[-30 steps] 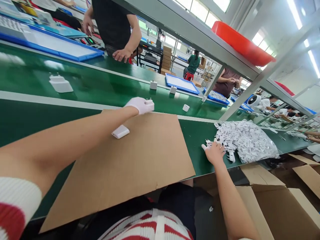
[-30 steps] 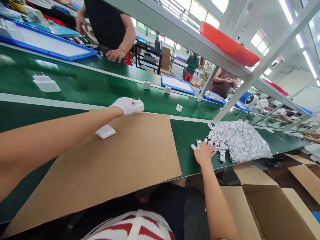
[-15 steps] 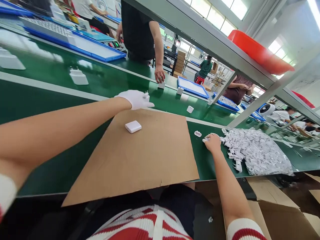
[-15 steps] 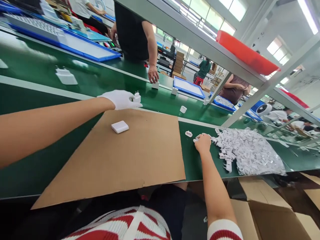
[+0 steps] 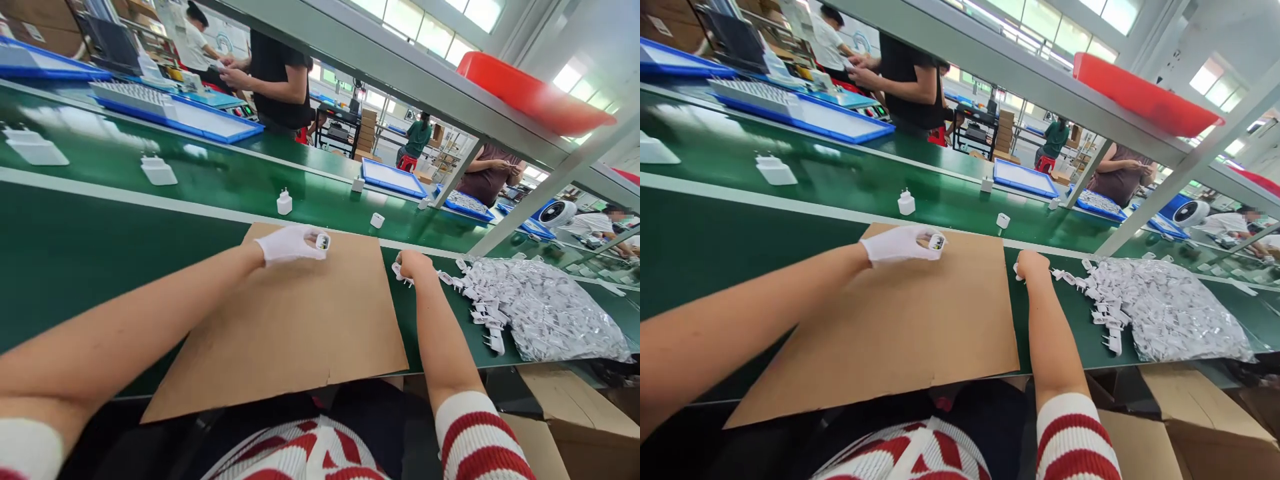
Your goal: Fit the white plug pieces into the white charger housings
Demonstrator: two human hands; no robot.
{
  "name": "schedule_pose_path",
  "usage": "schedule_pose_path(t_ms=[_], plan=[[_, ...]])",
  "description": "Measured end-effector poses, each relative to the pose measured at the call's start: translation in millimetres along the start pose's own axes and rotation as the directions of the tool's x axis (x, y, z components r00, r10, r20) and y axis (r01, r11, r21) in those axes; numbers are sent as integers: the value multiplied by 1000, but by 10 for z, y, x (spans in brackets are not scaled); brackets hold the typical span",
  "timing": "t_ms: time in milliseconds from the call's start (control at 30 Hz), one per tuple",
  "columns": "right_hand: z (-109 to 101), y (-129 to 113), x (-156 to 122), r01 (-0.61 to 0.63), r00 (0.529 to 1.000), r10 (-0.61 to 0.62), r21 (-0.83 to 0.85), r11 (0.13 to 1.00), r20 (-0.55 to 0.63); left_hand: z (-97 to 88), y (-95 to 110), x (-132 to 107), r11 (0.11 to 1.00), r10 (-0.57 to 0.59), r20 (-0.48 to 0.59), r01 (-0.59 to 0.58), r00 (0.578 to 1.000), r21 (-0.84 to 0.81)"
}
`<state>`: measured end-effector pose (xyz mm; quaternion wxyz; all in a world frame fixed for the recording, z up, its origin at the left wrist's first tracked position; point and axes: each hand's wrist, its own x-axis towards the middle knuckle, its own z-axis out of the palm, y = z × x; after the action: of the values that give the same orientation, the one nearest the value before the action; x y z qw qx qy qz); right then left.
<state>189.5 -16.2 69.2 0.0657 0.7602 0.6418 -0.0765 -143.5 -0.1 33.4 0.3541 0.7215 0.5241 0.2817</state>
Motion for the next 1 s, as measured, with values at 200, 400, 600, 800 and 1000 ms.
schedule_pose_path(t_ms=[200, 400, 600, 800, 1000], plan=[[289, -75, 37, 119, 987, -85, 254, 960, -139, 447, 55, -6, 971, 24, 65, -8, 998, -240], [578, -195, 81, 241, 958, -243, 881, 407, -150, 538, -40, 14, 998, -48, 71, 51, 996, -42], [640, -353, 115, 150, 947, -298, 984, 94, -116, 620, -105, -13, 994, -106, -38, 106, 994, 9], [741, -477, 65, 309, 948, -186, 887, 342, -258, 628, -85, -38, 991, -117, 12, 118, 993, -63], [757, -668, -79, 450, 889, -167, 747, 490, -427, 696, -29, -58, 982, -101, 64, 110, 993, -152]])
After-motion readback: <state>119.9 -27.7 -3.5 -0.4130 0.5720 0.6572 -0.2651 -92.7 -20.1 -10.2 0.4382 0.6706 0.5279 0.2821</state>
